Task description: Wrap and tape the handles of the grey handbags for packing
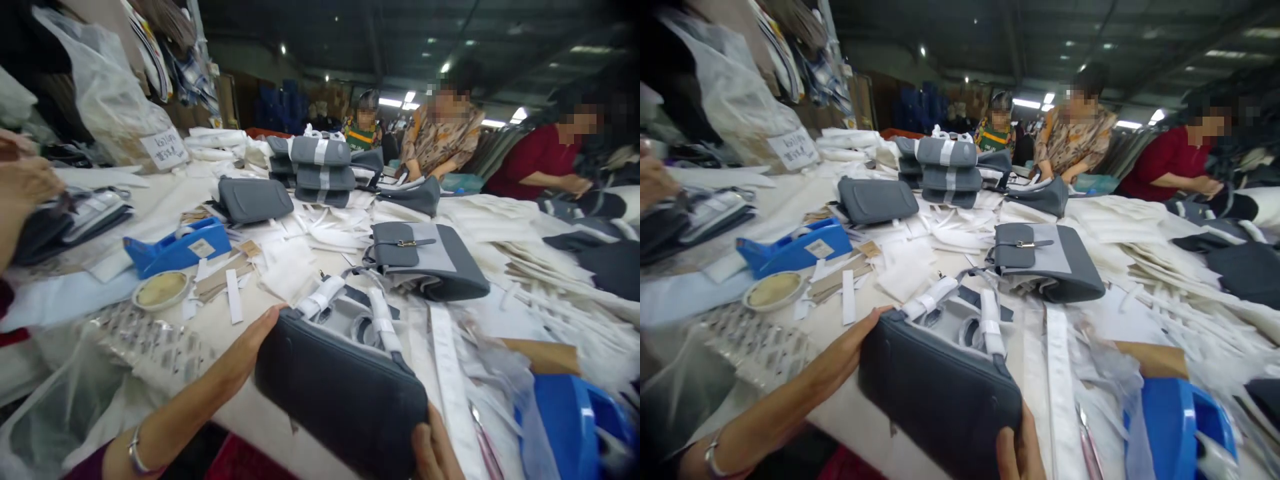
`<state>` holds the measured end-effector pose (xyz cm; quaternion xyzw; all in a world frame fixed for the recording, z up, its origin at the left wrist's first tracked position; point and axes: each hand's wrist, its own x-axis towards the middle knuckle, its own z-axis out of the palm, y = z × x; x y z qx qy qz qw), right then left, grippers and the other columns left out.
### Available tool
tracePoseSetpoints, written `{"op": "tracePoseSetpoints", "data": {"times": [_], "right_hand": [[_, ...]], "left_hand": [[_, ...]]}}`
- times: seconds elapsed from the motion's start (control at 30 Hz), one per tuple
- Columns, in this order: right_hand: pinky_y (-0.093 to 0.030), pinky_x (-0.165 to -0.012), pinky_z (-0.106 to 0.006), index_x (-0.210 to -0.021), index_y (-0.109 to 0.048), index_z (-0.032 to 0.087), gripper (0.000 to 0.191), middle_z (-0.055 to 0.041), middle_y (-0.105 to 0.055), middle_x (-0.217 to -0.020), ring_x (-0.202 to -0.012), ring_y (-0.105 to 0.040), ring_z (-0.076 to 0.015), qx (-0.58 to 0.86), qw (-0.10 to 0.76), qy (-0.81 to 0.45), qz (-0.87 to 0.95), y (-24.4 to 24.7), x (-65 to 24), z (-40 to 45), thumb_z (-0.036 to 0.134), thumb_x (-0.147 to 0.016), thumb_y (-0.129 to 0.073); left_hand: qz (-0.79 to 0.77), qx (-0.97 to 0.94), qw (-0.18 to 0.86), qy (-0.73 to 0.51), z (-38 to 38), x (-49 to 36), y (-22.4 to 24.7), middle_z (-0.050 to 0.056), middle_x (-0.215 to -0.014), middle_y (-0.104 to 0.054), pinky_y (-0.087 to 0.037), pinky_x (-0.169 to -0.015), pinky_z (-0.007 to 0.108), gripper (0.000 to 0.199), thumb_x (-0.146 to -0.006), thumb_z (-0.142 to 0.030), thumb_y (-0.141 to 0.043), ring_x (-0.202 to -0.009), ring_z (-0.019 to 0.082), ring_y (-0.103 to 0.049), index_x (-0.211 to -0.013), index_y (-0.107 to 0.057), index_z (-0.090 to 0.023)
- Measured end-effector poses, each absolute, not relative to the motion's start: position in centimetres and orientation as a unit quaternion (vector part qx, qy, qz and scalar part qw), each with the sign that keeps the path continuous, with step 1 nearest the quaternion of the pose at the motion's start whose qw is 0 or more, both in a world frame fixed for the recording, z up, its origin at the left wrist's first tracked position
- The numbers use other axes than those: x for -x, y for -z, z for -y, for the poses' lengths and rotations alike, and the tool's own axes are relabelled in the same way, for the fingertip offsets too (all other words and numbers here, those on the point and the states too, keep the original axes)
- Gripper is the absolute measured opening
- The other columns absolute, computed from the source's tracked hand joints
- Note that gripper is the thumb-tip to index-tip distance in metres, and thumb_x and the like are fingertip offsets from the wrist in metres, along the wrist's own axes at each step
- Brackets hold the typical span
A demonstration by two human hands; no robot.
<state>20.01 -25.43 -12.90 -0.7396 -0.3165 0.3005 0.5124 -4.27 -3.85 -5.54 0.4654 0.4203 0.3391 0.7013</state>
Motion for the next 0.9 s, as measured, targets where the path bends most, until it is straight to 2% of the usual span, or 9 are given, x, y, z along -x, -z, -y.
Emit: {"op": "tracePoseSetpoints", "data": {"times": [0.13,0.27,0.37,0.43,0.5,0.6,0.77,0.9], "right_hand": [[-0.044,-0.101,-0.042,-0.142,-0.039,0.026,0.071,-0.0037,-0.059,-0.130,-0.124,-0.050,-0.0292,0.718,0.560,-0.266,0.316,9.8,-18.6,26.4,0.056,-0.080,-0.057],[-0.045,-0.098,-0.044,-0.139,-0.039,0.018,0.077,-0.0112,-0.054,-0.134,-0.118,-0.054,-0.0300,0.739,0.531,-0.239,0.339,7.1,-17.5,27.6,0.057,-0.076,-0.061],[-0.043,-0.097,-0.050,-0.138,-0.041,0.017,0.075,-0.0146,-0.049,-0.136,-0.118,-0.051,-0.0330,0.779,0.466,-0.039,0.418,5.7,-16.7,27.7,0.058,-0.077,-0.058],[-0.037,-0.103,-0.052,-0.132,-0.048,0.018,0.062,-0.0130,-0.052,-0.133,-0.122,-0.047,-0.0324,0.757,0.409,0.095,0.501,4.9,-16.1,26.8,0.054,-0.082,-0.053],[-0.035,-0.104,-0.049,-0.126,-0.054,0.020,0.047,-0.0100,-0.057,-0.127,-0.121,-0.048,-0.0291,0.716,0.367,0.139,0.577,4.2,-15.4,25.2,0.047,-0.087,-0.049],[-0.040,-0.100,-0.043,-0.118,-0.059,0.025,0.033,-0.0052,-0.062,-0.120,-0.114,-0.054,-0.0239,0.689,0.328,0.084,0.640,3.4,-14.4,22.7,0.037,-0.091,-0.045],[-0.045,-0.091,-0.033,-0.104,-0.068,0.027,0.028,-0.0016,-0.068,-0.104,-0.102,-0.060,-0.0193,0.703,0.299,-0.062,0.643,1.3,-14.6,19.6,0.036,-0.093,-0.044],[-0.047,-0.083,-0.028,-0.091,-0.073,0.028,0.021,0.0003,-0.071,-0.094,-0.093,-0.064,-0.0187,0.712,0.251,-0.179,0.631,-1.2,-15.9,16.9,0.036,-0.086,-0.055]], "left_hand": [[-0.375,-0.505,0.688,-0.360,8.8,5.7,5.4,0.006,-0.129,-0.060,-0.032,-0.112,0.042,0.057,-0.087,-0.057,-0.050,-0.131,0.027,-0.043,-0.130,-0.053,-0.021],[-0.366,-0.539,0.665,-0.366,11.8,7.6,6.2,0.005,-0.139,-0.051,-0.030,-0.113,0.039,0.062,-0.084,-0.056,-0.056,-0.136,0.026,-0.036,-0.135,-0.047,-0.022],[-0.336,-0.549,0.681,-0.350,11.2,8.8,7.2,0.008,-0.137,-0.052,-0.037,-0.108,0.038,0.062,-0.087,-0.057,-0.049,-0.129,0.025,-0.045,-0.136,-0.044,-0.018],[-0.341,-0.567,0.670,-0.337,9.8,9.0,7.6,0.011,-0.130,-0.057,-0.042,-0.101,0.039,0.059,-0.088,-0.055,-0.044,-0.119,0.026,-0.053,-0.131,-0.048,-0.015],[-0.355,-0.614,0.622,-0.330,8.2,8.9,7.5,0.011,-0.122,-0.061,-0.043,-0.100,0.038,0.054,-0.088,-0.051,-0.047,-0.113,0.026,-0.056,-0.125,-0.054,-0.013],[-0.354,-0.675,0.564,-0.318,6.4,8.3,7.1,0.011,-0.121,-0.061,-0.039,-0.103,0.036,0.045,-0.087,-0.042,-0.051,-0.114,0.025,-0.054,-0.121,-0.059,-0.013],[-0.308,-0.675,0.581,-0.335,5.5,7.4,7.0,0.010,-0.124,-0.058,-0.043,-0.096,0.031,0.035,-0.083,-0.032,-0.057,-0.113,0.023,-0.054,-0.114,-0.063,-0.016],[-0.295,-0.638,0.618,-0.351,5.5,7.2,6.2,0.006,-0.110,-0.064,-0.041,-0.094,0.030,0.028,-0.089,-0.033,-0.051,-0.104,0.020,-0.057,-0.106,-0.065,-0.017]]}}
